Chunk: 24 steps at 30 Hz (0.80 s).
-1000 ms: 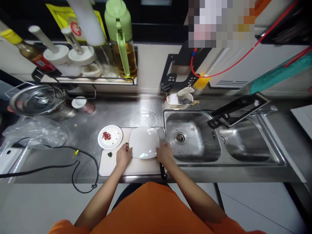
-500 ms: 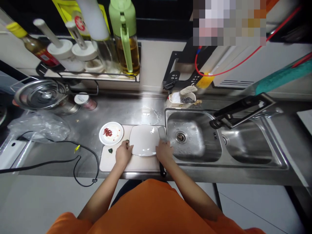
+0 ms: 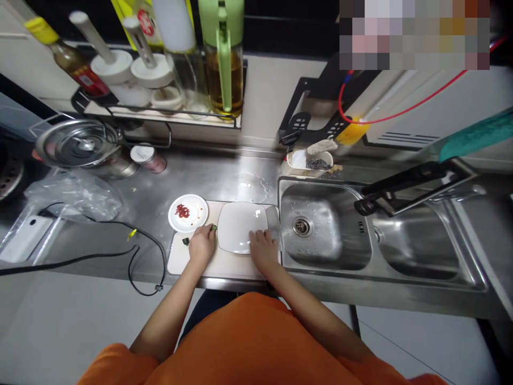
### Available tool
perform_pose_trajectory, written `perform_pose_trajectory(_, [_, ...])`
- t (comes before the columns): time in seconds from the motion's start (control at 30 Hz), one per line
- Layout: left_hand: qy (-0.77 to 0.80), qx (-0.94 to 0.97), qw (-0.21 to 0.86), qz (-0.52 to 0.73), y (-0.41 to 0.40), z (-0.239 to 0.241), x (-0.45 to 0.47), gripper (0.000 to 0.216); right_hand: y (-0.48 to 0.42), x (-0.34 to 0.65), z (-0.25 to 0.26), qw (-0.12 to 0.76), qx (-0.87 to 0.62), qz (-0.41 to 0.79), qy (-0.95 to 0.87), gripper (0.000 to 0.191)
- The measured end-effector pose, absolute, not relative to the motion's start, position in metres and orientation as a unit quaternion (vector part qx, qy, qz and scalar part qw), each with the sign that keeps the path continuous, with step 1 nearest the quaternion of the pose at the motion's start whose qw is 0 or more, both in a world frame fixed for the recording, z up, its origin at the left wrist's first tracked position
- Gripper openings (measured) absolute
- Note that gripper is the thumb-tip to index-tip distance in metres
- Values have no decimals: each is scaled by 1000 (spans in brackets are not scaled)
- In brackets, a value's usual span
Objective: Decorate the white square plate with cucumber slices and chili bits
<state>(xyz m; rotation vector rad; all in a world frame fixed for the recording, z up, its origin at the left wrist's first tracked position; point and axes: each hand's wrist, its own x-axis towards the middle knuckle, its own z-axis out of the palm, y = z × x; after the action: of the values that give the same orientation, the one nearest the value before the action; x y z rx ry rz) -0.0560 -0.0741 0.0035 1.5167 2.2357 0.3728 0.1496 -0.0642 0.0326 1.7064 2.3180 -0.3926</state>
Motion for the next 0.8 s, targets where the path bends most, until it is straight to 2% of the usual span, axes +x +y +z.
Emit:
perform_pose_trajectory(0.33, [777, 587, 219, 70, -67, 11, -61, 29, -64, 143, 41, 146, 604, -148, 770, 39])
perform_pose_trajectory(0.8, [746, 622, 224, 74, -64, 7, -74, 31, -65, 135, 50, 147, 619, -148, 757, 34])
